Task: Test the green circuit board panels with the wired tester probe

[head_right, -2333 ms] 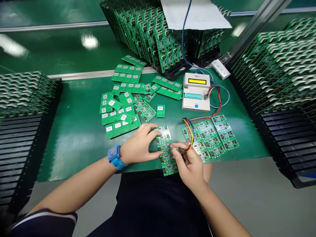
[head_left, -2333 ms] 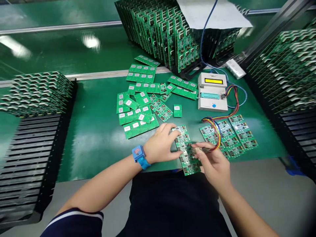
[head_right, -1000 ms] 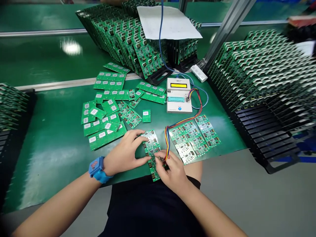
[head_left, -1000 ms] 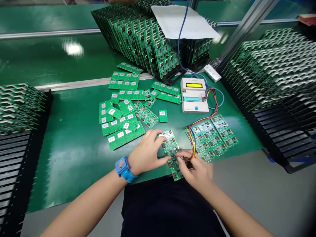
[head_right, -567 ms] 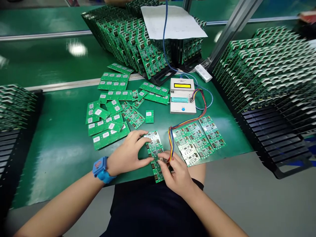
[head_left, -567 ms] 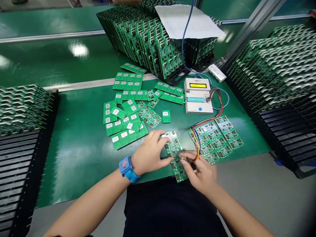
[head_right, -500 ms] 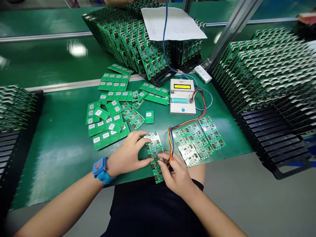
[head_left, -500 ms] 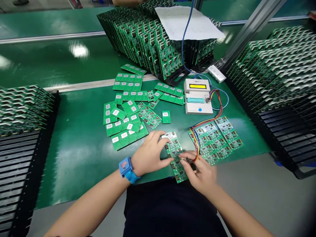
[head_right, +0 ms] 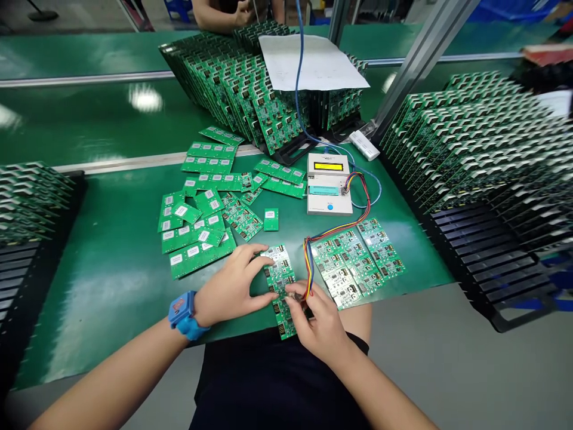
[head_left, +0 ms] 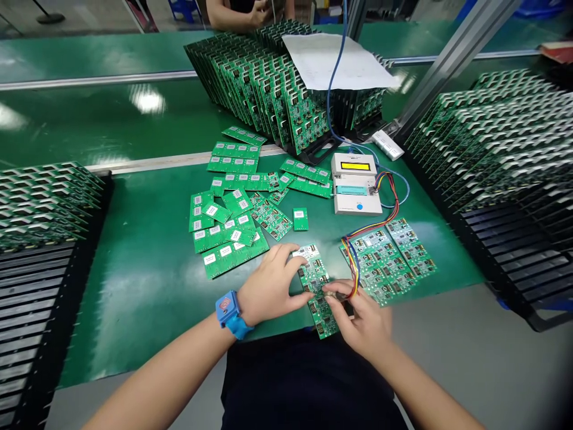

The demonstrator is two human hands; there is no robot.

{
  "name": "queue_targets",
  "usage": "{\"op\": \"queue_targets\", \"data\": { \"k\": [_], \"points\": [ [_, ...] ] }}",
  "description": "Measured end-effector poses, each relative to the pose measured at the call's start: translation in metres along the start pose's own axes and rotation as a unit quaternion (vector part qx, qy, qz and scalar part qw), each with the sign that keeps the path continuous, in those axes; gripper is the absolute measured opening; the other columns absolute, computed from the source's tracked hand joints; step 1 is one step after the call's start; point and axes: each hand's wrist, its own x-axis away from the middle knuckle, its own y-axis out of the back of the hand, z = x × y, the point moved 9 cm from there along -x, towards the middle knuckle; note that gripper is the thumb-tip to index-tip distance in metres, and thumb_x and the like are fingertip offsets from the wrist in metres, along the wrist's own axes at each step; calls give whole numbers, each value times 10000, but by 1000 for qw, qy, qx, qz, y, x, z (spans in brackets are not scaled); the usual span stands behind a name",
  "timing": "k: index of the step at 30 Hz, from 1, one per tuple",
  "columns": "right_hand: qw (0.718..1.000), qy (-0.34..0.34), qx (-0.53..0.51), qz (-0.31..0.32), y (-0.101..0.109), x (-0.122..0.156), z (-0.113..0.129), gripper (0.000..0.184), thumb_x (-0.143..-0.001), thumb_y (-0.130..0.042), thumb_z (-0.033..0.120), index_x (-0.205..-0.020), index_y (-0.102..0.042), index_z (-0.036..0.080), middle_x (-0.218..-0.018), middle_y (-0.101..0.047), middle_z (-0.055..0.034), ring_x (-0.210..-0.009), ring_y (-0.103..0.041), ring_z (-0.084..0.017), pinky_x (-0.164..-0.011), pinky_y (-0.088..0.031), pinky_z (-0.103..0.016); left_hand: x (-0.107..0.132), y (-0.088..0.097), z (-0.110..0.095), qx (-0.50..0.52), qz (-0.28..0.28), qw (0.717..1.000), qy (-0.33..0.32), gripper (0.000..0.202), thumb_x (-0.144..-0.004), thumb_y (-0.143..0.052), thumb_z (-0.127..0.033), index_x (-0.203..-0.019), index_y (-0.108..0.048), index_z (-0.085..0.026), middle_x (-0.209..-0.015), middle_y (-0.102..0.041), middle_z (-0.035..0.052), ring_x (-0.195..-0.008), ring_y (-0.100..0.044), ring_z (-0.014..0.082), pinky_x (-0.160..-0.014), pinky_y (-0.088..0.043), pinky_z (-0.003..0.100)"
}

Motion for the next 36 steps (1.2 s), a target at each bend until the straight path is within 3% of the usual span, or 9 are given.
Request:
{"op": "queue_targets", "data": {
  "k": [36],
  "points": [
    [1000,2,-4,-6,-1,1,1,207,-864,-509,123,-1047,-567,199,-942,-617,-77,-887,-619,-188,-721,-540,-292,1,2,-1,9,-7,1000,-1,464,-730,-678,-405,-1087,-517,-157,-1235,-439,146,-1140,-416,300,-954,-410,467]
  ]
}}
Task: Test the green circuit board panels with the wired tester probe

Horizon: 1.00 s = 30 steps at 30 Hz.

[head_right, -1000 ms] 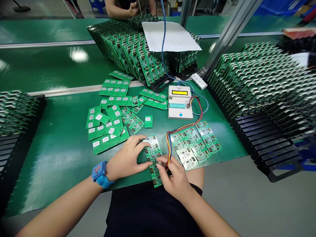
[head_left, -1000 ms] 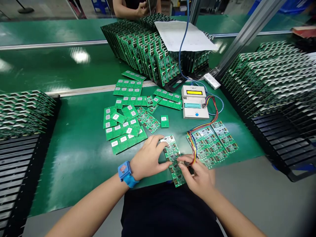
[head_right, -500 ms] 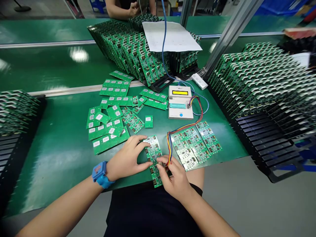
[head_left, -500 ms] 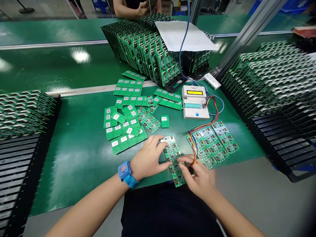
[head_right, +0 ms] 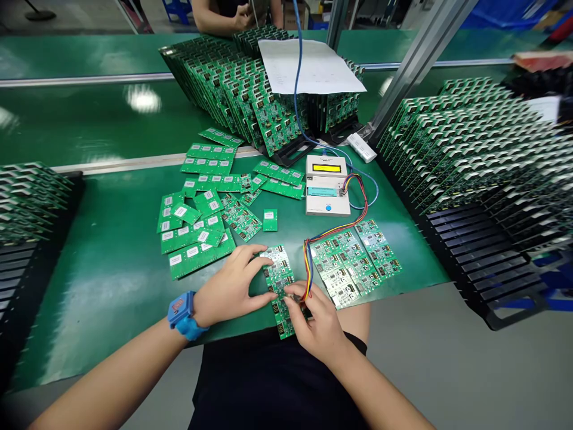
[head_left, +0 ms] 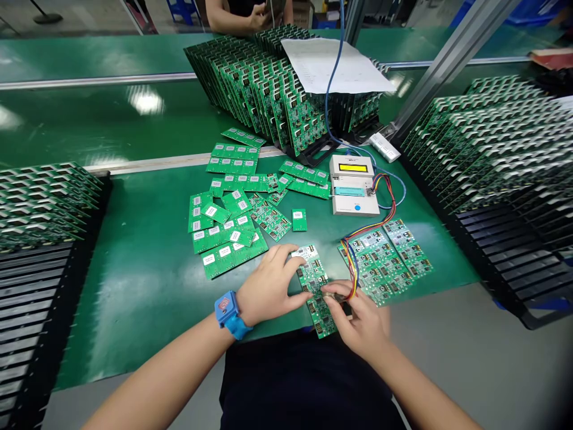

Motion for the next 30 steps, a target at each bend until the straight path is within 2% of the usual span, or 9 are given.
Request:
{"op": "queue_targets", "data": {
  "k": [12,18,23,30],
  "points": [
    [999,-6,35,-9,3,-1,3,173,-872,-517,150,-1020,-589,204,-933,-643,-67,-855,-638,-187,-707,-545,-288,-1,1,-2,10,-1,1000,-14,500,-730,-691,-428,-1113,-512,-162,-1267,-446,145,-1165,-410,308,-967,-402,485],
    [999,-9,24,-20,6,2,0,176,-861,-543,161,-1016,-611,207,-935,-654,-64,-869,-634,-190,-750,-534,-315,-1,-1,0,5,-2,1000,-25,525,-716,-698,-468,-1091,-520,-147,-1252,-447,153,-1163,-408,306,-983,-385,480],
    [997,-79,20,2,9,7,-11,166,-860,-569,233,-1010,-640,220,-956,-666,-59,-894,-632,-204,-784,-528,-353,0,-2,0,2,-3,999,-32,533,-721,-690,-478,-1105,-519,-149,-1249,-449,147,-1164,-406,306,-992,-368,480],
    [988,-140,-71,2,16,30,-15,180,-873,-558,212,-1047,-602,221,-983,-651,-62,-818,-660,-184,-699,-568,-314,0,-3,-1,-11,0,999,-33,547,-723,-688,-492,-1102,-526,-133,-1248,-450,148,-1157,-409,298,-1003,-359,455]
  ]
}}
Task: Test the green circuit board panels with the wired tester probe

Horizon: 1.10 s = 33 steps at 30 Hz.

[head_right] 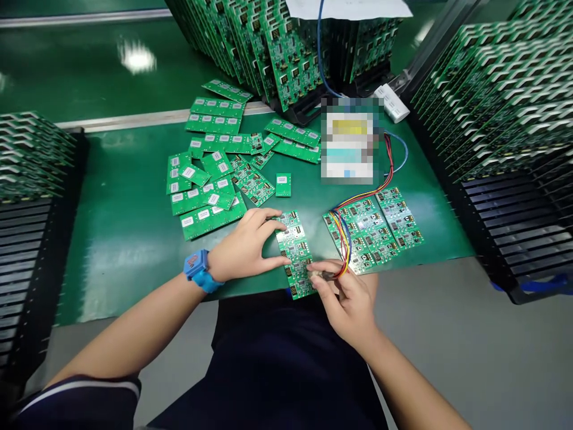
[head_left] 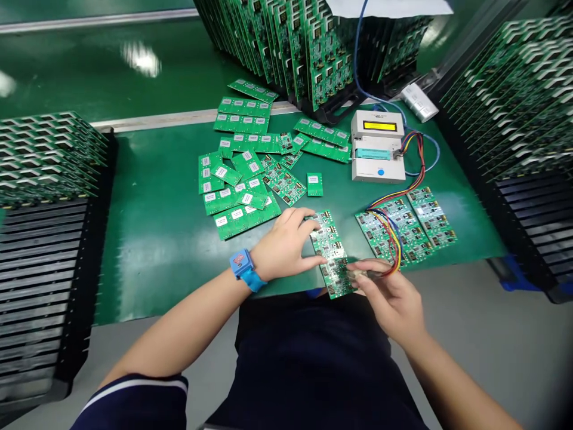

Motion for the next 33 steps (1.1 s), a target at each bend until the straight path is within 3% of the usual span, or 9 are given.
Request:
{"op": "queue_targets", "data": {
  "k": [14,22,33],
  "points": [
    [999,25,39,16,-5,6,-1,190,-882,-536,196,-1063,-585,225,-1004,-633,-69,-882,-633,-188,-714,-562,-308,0,-1,1,-6,0,1000,1,556,-711,-699,-491,-1098,-529,-130,-1240,-458,153,-1156,-413,300,-1002,-362,458],
    [983,111,142,31,-9,6,19,229,-871,-541,155,-1090,-559,220,-985,-643,-60,-939,-612,-196,-827,-522,-335,0,-1,2,3,-6,1000,-2,549,-710,-698,-494,-1099,-520,-150,-1231,-462,143,-1152,-418,300,-992,-374,470],
    [986,141,86,31,-16,5,21,249,-862,-512,72,-1078,-528,193,-959,-592,-67,-915,-590,-170,-794,-508,-289,1,2,1,0,-5,1000,7,535,-708,-698,-499,-1073,-536,-142,-1210,-477,148,-1154,-423,298,-981,-389,458]
  ]
}}
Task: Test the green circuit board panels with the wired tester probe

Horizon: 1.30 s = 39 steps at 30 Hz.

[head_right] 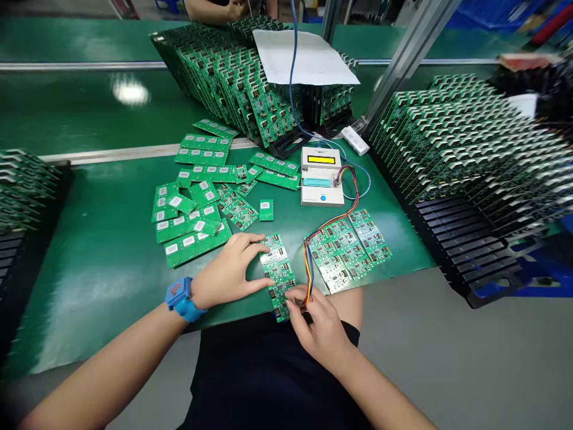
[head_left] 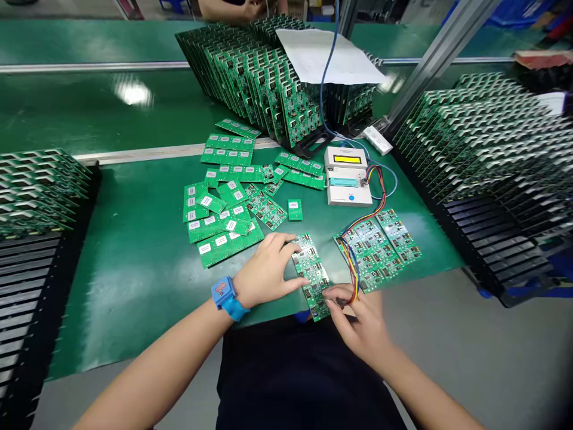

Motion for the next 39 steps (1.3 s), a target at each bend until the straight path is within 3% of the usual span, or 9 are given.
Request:
{"op": "queue_targets", "data": {
  "k": [11,32,39],
  "points": [
    [1000,-7,-6,17,0,0,0,286,-866,-513,62,-1121,-516,192,-1003,-579,-73,-970,-566,-171,-862,-465,-296,-1,-1,1,4,3,1000,0,535,-718,-689,-496,-1085,-531,-140,-1216,-474,149,-1152,-423,296,-983,-382,457],
    [1000,-20,-10,5,1,0,-2,251,-869,-512,81,-1094,-537,190,-979,-589,-71,-917,-589,-165,-764,-505,-261,0,0,-1,-1,8,1000,5,508,-732,-689,-462,-1094,-529,-144,-1239,-464,145,-1164,-416,297,-983,-394,461],
    [1000,-9,-6,2,3,-1,1,269,-863,-517,68,-1103,-534,189,-981,-594,-74,-947,-586,-171,-823,-495,-285,0,1,1,9,-2,1000,15,710,-722,-700,-468,-1267,-400,-127,-1257,-455,151,-1176,-415,290,-1012,-386,451]
  ]
}}
